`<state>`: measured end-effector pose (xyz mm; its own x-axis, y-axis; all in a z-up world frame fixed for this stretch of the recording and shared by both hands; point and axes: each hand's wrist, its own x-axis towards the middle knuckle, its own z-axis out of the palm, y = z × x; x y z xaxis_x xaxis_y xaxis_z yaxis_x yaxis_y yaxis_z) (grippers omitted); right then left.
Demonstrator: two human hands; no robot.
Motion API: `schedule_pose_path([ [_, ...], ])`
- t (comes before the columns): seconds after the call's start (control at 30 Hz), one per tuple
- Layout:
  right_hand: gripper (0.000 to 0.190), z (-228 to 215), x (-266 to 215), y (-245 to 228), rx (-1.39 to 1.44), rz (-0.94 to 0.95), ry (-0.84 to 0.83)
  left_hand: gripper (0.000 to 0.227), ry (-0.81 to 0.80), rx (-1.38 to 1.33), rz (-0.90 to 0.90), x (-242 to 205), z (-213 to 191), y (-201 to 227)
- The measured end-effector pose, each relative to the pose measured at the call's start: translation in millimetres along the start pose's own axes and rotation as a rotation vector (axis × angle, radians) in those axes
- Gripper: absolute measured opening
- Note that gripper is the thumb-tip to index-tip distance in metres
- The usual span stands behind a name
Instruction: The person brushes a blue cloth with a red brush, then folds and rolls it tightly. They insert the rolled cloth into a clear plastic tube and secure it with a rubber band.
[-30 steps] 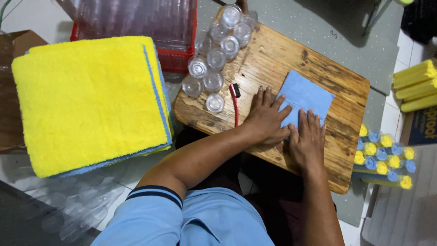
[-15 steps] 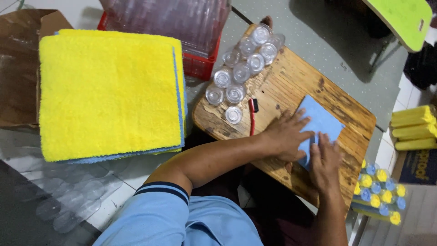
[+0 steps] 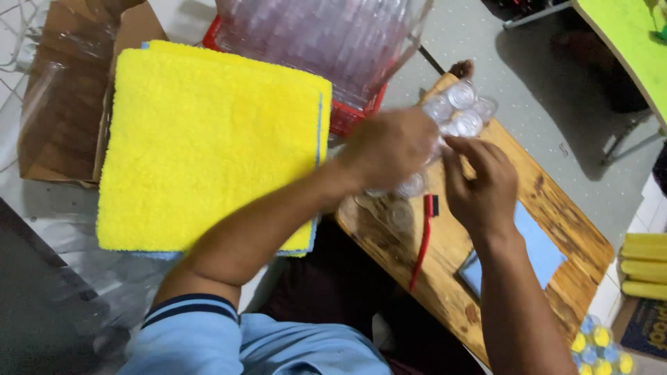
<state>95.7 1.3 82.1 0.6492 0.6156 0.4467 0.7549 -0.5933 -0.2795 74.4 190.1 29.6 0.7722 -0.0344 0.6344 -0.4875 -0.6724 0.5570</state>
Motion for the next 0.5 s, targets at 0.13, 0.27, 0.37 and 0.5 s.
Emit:
schedule_pose_path([
  [0.13,0.02,54.7,79.1,-21.8,0.044,-0.143,-0.059,0.017,0.309,0.011,-0.082,14.5,-52.6,-90.8],
  [0.27,0.03,111.5,140.5,-19.4,-0.037,-0.19,-0.054,0.028,0.365,0.554,-0.124,29.9,-79.7,-167.0],
  [0.37,0.048,144.4,175.3,-11.5,-0.085,-0.086,-0.109,0.039,0.25,0.662,-0.157,37.7,-88.5,-193.9],
  [0.5,0.071,170.7,204.4,-9.8,-0.195,0.093,-0.25,0.039,0.15,0.675,-0.117,48.4,-87.5,-215.6],
])
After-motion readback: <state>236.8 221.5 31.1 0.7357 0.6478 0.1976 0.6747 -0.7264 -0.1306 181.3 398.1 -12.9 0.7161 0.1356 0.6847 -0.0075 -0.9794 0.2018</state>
